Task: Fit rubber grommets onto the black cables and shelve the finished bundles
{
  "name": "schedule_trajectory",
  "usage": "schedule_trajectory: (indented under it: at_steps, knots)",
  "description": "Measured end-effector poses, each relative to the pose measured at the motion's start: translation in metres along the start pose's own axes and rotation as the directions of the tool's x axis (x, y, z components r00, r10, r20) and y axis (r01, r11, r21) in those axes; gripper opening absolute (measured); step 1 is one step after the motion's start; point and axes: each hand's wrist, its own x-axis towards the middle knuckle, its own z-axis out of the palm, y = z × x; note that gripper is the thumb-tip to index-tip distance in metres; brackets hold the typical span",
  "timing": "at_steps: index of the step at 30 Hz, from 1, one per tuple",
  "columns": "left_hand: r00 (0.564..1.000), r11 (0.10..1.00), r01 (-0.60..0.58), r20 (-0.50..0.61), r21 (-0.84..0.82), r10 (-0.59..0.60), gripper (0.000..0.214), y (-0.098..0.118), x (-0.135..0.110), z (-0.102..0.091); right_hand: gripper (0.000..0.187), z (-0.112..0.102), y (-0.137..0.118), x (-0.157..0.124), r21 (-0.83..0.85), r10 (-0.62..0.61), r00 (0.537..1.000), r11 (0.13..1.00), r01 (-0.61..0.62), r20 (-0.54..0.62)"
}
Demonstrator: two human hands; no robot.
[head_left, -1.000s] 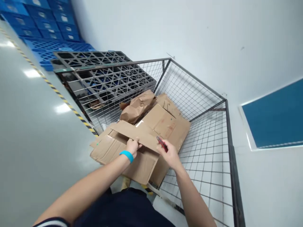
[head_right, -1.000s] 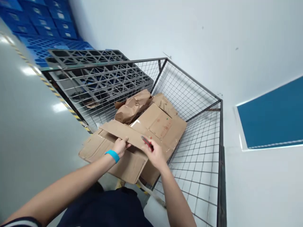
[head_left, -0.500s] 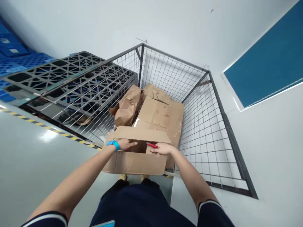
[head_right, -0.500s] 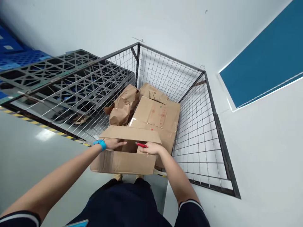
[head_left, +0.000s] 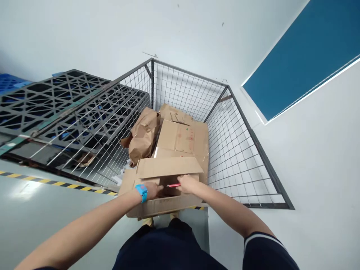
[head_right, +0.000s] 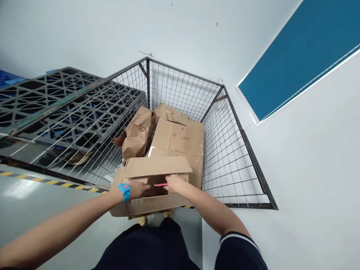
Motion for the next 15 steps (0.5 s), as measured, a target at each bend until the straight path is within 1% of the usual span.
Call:
schedule_trajectory:
  at_steps: [2, 3, 5, 7, 8, 9, 11, 13, 15]
  knots:
    - [0.997, 0.994, -0.013, 0.078, 0.111, 0.004, 0.036, 0.001, -0.01, -0.011, 0.035, -0.007, 0.013, -0.015, 0.036, 0.045, 0.996, 0.998, -0.043, -0.073]
    - [0.996, 0.987, -0.02, 0.092, 0.159, 0.005, 0.04, 0.001, -0.016, -0.02, 0.032, -0.011, 0.021, -0.022, 0.064, 0.071, 0.992, 0.996, -0.065, -0.108]
    - [0.997, 0.972, -0.017, 0.076, 0.236, -0.001, 0.041, -0.003, -0.028, -0.043, 0.025, -0.02, 0.039, -0.034, 0.138, 0.135, 0.974, 0.984, -0.111, -0.18]
    - [0.999, 0.957, 0.014, 0.04, 0.289, -0.026, 0.031, -0.011, -0.038, -0.066, 0.019, -0.026, 0.059, -0.044, 0.229, 0.217, 0.944, 0.96, -0.16, -0.249]
    - [0.999, 0.952, 0.032, 0.021, 0.305, -0.04, 0.029, -0.016, -0.042, -0.074, 0.016, -0.027, 0.068, -0.048, 0.278, 0.259, 0.925, 0.944, -0.18, -0.279]
    - [0.999, 0.947, 0.046, 0.003, 0.318, -0.049, 0.033, -0.021, -0.045, -0.08, 0.013, -0.027, 0.077, -0.051, 0.326, 0.296, 0.905, 0.926, -0.193, -0.305]
    - [0.998, 0.958, 0.059, -0.039, 0.282, -0.05, 0.052, -0.03, -0.047, -0.084, 0.008, -0.023, 0.091, -0.053, 0.416, 0.357, 0.865, 0.888, -0.197, -0.353]
    - [0.995, 0.984, 0.069, -0.082, 0.163, -0.056, 0.07, -0.037, -0.045, -0.085, 0.007, -0.019, 0.101, -0.052, 0.498, 0.411, 0.819, 0.848, -0.181, -0.401]
    - [0.992, 0.997, 0.076, -0.103, 0.028, -0.073, 0.074, -0.038, -0.043, -0.094, 0.008, -0.021, 0.111, -0.047, 0.583, 0.482, 0.756, 0.795, -0.166, -0.442]
